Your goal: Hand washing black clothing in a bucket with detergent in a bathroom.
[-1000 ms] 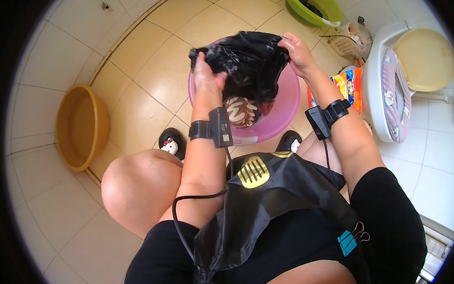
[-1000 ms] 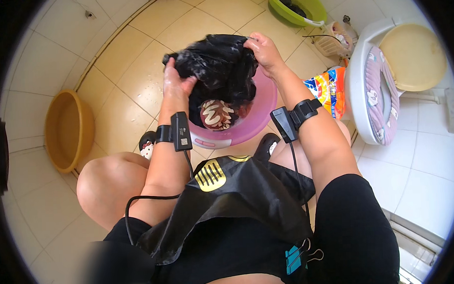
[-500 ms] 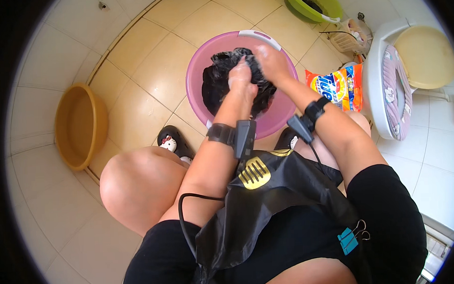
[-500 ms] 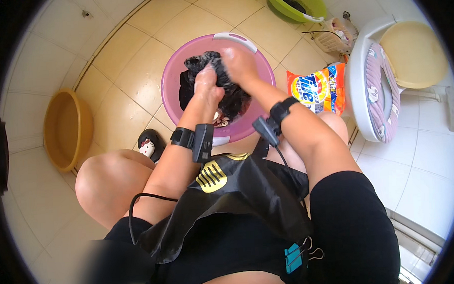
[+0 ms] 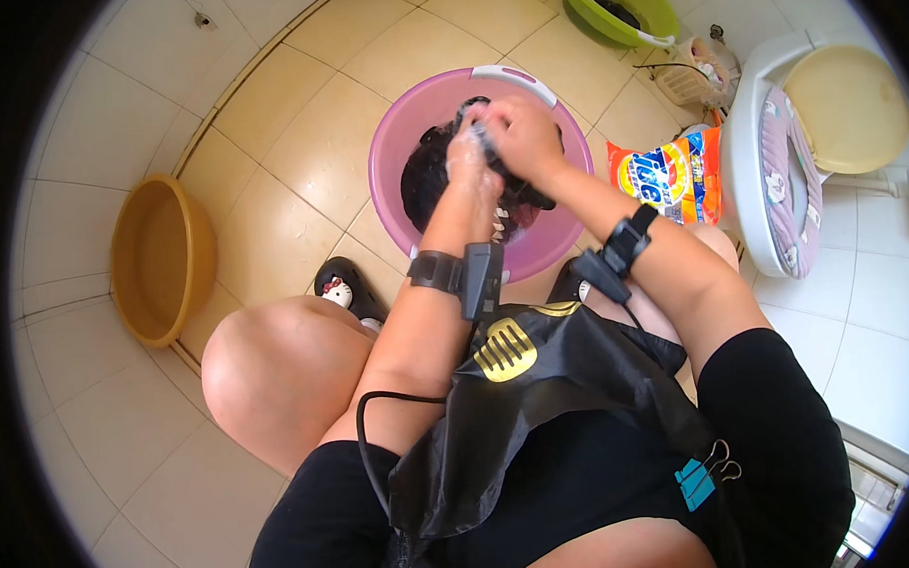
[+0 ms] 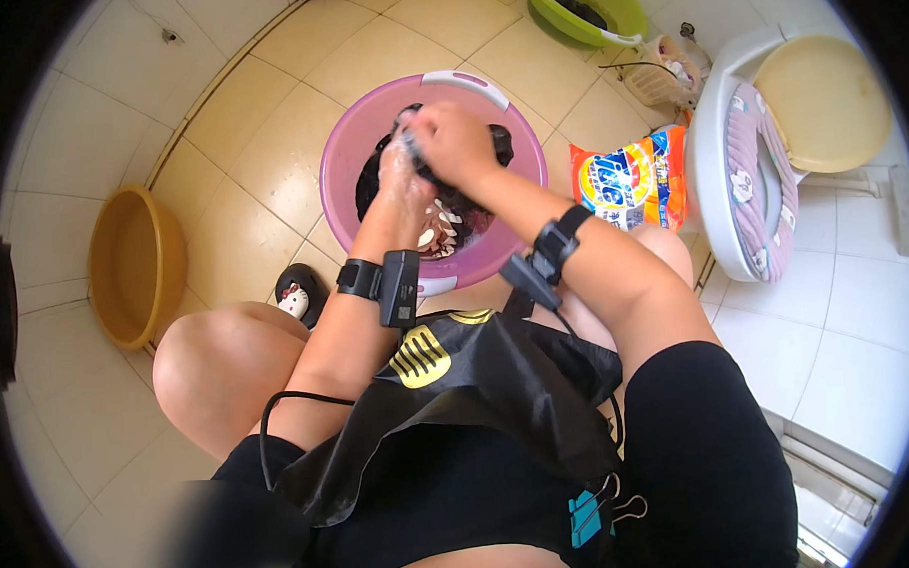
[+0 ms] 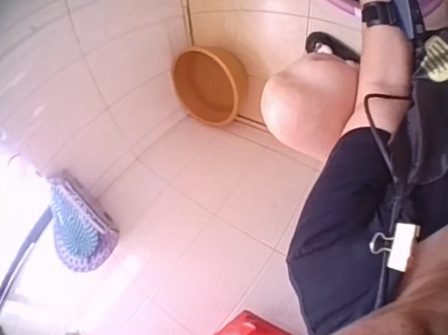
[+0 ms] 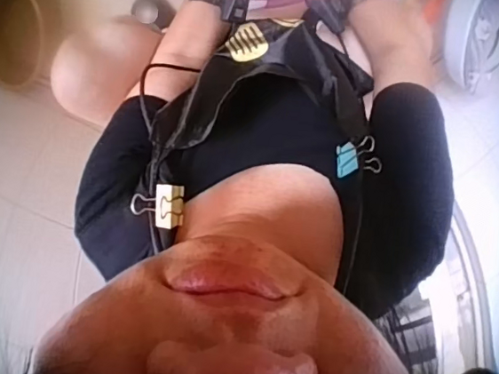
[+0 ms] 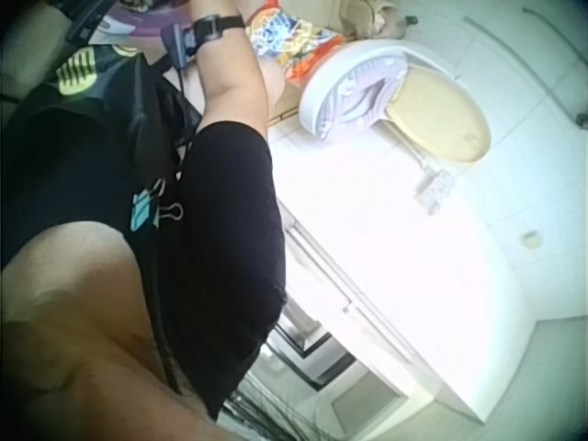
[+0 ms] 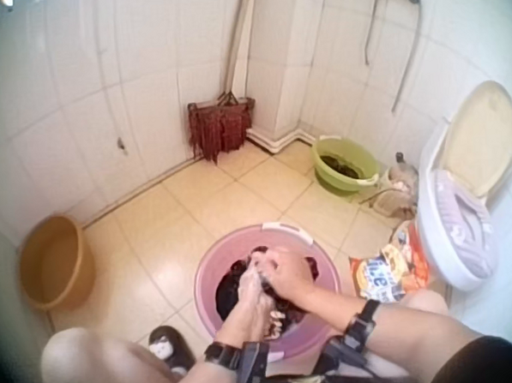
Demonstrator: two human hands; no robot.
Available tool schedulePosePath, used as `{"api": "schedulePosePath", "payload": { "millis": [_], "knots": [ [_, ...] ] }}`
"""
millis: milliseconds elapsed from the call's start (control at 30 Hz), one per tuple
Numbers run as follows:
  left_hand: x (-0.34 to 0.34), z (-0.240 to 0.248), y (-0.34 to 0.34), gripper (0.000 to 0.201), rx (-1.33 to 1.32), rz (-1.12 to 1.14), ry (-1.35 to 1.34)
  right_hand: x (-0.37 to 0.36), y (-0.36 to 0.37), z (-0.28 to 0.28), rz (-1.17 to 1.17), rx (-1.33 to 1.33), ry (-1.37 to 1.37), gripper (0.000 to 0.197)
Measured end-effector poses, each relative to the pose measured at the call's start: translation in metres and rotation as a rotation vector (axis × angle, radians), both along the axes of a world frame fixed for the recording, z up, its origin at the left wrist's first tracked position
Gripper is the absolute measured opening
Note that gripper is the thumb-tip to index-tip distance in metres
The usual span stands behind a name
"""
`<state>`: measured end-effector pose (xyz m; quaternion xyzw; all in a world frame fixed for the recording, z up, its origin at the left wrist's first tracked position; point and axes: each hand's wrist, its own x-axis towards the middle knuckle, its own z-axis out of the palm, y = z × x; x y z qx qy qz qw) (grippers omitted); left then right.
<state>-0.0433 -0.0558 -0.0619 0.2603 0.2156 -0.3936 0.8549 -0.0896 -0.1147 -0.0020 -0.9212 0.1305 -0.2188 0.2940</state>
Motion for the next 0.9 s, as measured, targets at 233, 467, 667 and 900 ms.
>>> {"api": "schedulePosePath", "payload": {
  "millis": [233,467,667,900],
  "knots": [
    [-0.018,0.039,-0.014,0.047,0.184,-0.116,0.06,0.001,-0.051,-0.004,-0.135,-0.002,0.272,0.032],
    [0.019,0.05,0.008,0.031,0.106,-0.079,-0.046,0.006,-0.061,-0.006,-0.064,0.014,0.288,0.035],
    [0.021,0.038,0.009,0.043,-0.004,-0.075,-0.143,-0.013,-0.024,-0.032,0.141,0.215,0.171,0.044],
    [0.043,0.099,0.038,0.072,0.288,-0.468,-0.814,-0.01,-0.062,-0.025,0.009,1.096,0.232,0.023]
  ]
}}
